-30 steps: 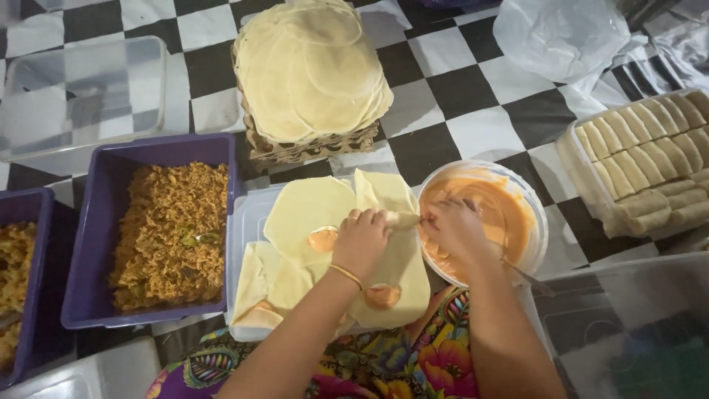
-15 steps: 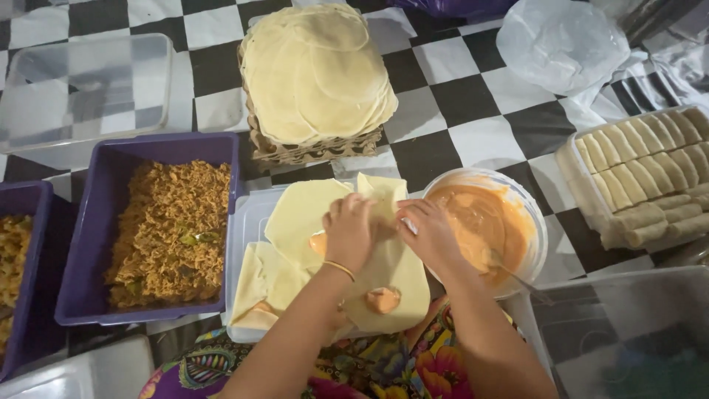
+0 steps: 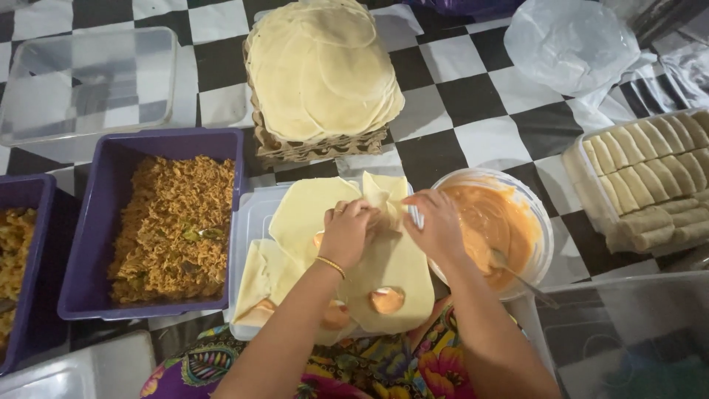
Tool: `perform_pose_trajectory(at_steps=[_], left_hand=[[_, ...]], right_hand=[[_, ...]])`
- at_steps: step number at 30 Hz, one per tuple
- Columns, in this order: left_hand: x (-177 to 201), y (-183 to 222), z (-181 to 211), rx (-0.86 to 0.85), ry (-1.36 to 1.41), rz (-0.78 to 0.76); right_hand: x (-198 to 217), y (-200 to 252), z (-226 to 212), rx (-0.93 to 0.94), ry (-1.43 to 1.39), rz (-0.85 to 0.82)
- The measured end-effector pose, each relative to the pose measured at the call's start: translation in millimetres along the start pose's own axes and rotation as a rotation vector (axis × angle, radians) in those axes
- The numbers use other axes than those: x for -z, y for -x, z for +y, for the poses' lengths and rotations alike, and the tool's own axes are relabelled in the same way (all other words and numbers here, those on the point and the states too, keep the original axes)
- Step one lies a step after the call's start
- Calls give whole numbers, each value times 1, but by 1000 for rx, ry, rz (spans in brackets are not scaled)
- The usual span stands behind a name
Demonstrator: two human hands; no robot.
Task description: Manually preparing food rolls by laying out wrappers, adding filling and sauce, and folding them.
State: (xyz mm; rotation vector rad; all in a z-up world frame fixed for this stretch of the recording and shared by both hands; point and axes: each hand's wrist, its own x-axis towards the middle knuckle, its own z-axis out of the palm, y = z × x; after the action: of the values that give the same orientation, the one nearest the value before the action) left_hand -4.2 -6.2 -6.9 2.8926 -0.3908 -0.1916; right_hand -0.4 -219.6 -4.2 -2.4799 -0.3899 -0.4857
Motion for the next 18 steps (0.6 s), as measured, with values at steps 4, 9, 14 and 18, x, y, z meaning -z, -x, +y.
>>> perform_pose_trajectory(at_steps=[4, 9, 14, 18], left_hand=[[42, 12, 32, -137, -22, -32], [43, 16, 43, -378, -186, -93], [38, 13, 32, -322, -169, -40], [33, 13, 28, -176, -65, -58]], right_hand=[[-20, -16, 21, -184, 90, 99], [-53, -25, 34, -288, 157, -2], [-48, -27, 34, -335, 107, 31], [-45, -25, 33, -284, -10, 59]])
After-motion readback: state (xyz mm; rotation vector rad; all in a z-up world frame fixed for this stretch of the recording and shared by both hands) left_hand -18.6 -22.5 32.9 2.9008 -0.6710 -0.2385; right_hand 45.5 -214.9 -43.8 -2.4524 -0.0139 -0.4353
